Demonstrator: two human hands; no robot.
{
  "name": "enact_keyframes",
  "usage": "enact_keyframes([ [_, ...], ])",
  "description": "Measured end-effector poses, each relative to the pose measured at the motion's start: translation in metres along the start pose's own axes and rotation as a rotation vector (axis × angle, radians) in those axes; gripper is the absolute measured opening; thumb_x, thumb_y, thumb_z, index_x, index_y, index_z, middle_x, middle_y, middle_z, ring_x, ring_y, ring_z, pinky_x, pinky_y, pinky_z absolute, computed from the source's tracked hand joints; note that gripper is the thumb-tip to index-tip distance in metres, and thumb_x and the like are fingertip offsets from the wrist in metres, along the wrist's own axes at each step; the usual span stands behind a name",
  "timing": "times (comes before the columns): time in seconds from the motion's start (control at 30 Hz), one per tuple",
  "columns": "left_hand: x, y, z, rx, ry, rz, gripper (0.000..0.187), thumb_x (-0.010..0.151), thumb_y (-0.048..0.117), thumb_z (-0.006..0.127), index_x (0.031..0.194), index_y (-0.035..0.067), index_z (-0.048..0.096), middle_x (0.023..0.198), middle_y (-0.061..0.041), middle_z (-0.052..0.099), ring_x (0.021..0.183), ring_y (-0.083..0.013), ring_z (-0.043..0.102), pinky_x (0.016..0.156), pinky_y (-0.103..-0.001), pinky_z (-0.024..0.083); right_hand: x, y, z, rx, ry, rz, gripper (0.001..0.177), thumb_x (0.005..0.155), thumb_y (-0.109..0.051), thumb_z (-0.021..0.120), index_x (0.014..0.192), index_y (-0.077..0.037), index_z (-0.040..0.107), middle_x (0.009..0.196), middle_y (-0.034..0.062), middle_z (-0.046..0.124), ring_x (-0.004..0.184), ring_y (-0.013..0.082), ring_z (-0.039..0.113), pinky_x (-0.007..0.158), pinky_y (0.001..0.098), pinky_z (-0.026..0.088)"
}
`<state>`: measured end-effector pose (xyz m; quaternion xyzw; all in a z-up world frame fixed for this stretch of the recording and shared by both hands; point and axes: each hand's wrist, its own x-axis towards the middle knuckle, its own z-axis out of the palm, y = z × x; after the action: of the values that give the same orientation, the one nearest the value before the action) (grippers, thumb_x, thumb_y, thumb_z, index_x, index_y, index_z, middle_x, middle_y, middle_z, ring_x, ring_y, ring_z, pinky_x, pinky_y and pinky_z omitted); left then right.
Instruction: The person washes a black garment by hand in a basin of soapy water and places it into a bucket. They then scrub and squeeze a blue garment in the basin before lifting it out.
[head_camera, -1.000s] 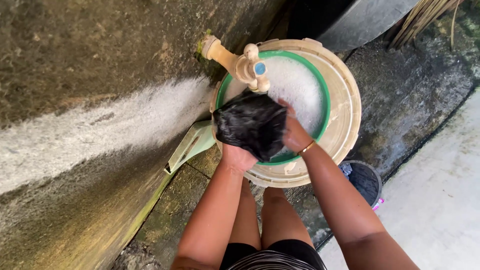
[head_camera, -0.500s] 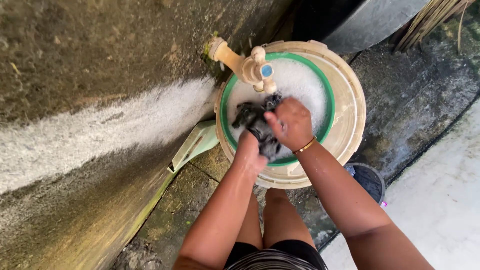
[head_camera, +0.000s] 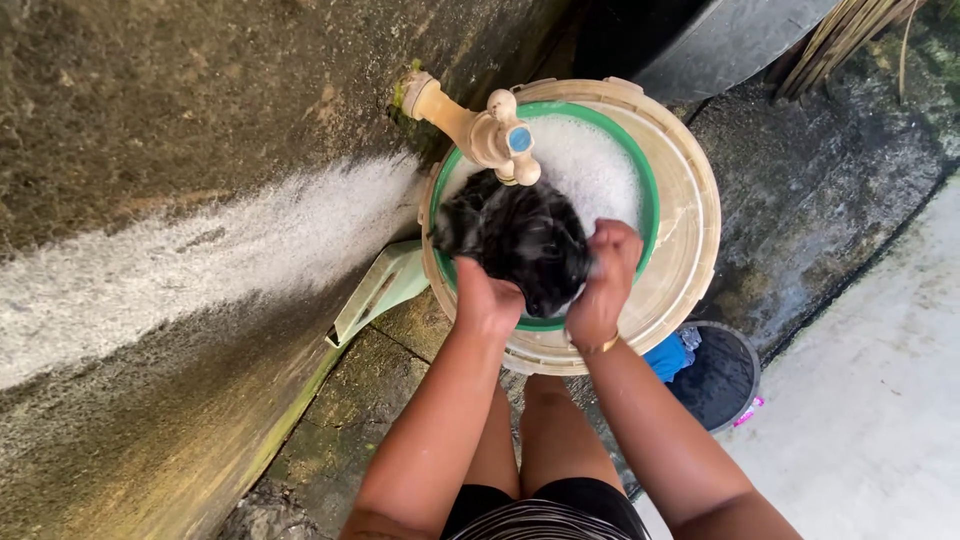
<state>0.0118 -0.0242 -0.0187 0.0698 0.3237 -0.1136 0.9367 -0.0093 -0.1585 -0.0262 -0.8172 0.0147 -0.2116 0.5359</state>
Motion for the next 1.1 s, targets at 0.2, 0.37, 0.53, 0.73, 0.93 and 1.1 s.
enact_keyframes([
  [0.2, 0.069, -0.072, -0.225, -0.050, -0.235, -0.006, 0.023, 0.115, 0.024, 0.047, 0.121, 0.003, 0.055, 0.104, -0.009, 0.062, 0.096, -0.0256, 0.061, 0.077, -0.043, 0.055, 0.046, -0.070, 0.007, 0.133, -0.361, -0.703, 0.040, 0.084, -0.024, 0.082, 0.068, -0.007, 0.050, 0.074, 0.0107, 0.055, 0.065, 0.0291, 0.059, 0.062, 0.0397, 0.053],
  [0.37, -0.001, -0.030, -0.037, 0.378, 0.286, 0.070, 0.032, 0.102, 0.028, 0.060, 0.125, 0.006, 0.059, 0.109, -0.006, 0.066, 0.099, -0.0206, 0.063, 0.079, -0.038, 0.056, 0.054, 0.003, -0.010, -0.240, -0.464, -0.387, 0.021, 0.088, 0.000, 0.077, 0.081, -0.007, 0.059, 0.077, 0.0108, 0.058, 0.067, 0.0337, 0.060, 0.066, 0.0428, 0.052],
  [0.53, 0.009, -0.016, -0.070, 0.583, 0.210, 0.028, 0.048, 0.103, 0.042, 0.054, 0.138, 0.009, 0.055, 0.132, -0.003, 0.064, 0.122, -0.0160, 0.059, 0.107, -0.034, 0.045, 0.066, 0.021, -0.006, -0.414, -0.571, -0.060, 0.046, 0.086, -0.001, 0.067, 0.131, 0.001, 0.055, 0.117, 0.0219, 0.063, 0.106, 0.0433, 0.062, 0.092, 0.0470, 0.050],
  [0.73, -0.024, 0.005, -0.014, 0.052, -0.217, -0.138, 0.064, 0.107, 0.056, 0.041, 0.148, 0.008, 0.051, 0.145, -0.010, 0.059, 0.132, -0.0276, 0.057, 0.116, -0.046, 0.044, 0.040, 0.049, -0.012, -0.352, -0.757, -0.219, 0.057, 0.094, -0.008, 0.060, 0.149, -0.003, 0.050, 0.146, 0.0246, 0.053, 0.138, 0.0452, 0.049, 0.119, 0.0499, 0.039],
  [0.93, -0.007, 0.004, -0.020, -0.130, 0.409, 0.028, 0.081, 0.091, 0.065, 0.032, 0.133, 0.001, 0.058, 0.130, -0.018, 0.066, 0.120, -0.0329, 0.063, 0.103, -0.050, 0.050, 0.046, -0.089, 0.002, 0.126, -0.393, -0.221, 0.038, 0.089, -0.026, 0.060, 0.117, -0.002, 0.053, 0.122, 0.0198, 0.052, 0.118, 0.0392, 0.053, 0.111, 0.0498, 0.044],
  [1.1, -0.002, -0.035, -0.120, 0.093, 0.087, -0.040, 0.046, 0.100, 0.035, 0.054, 0.121, -0.006, 0.058, 0.107, -0.017, 0.060, 0.098, -0.0316, 0.056, 0.086, -0.049, 0.049, 0.027, -0.043, 0.005, 0.274, -0.502, -0.456, 0.040, 0.089, -0.030, 0.081, 0.075, -0.008, 0.052, 0.088, 0.0141, 0.060, 0.076, 0.0354, 0.065, 0.070, 0.0432, 0.053],
])
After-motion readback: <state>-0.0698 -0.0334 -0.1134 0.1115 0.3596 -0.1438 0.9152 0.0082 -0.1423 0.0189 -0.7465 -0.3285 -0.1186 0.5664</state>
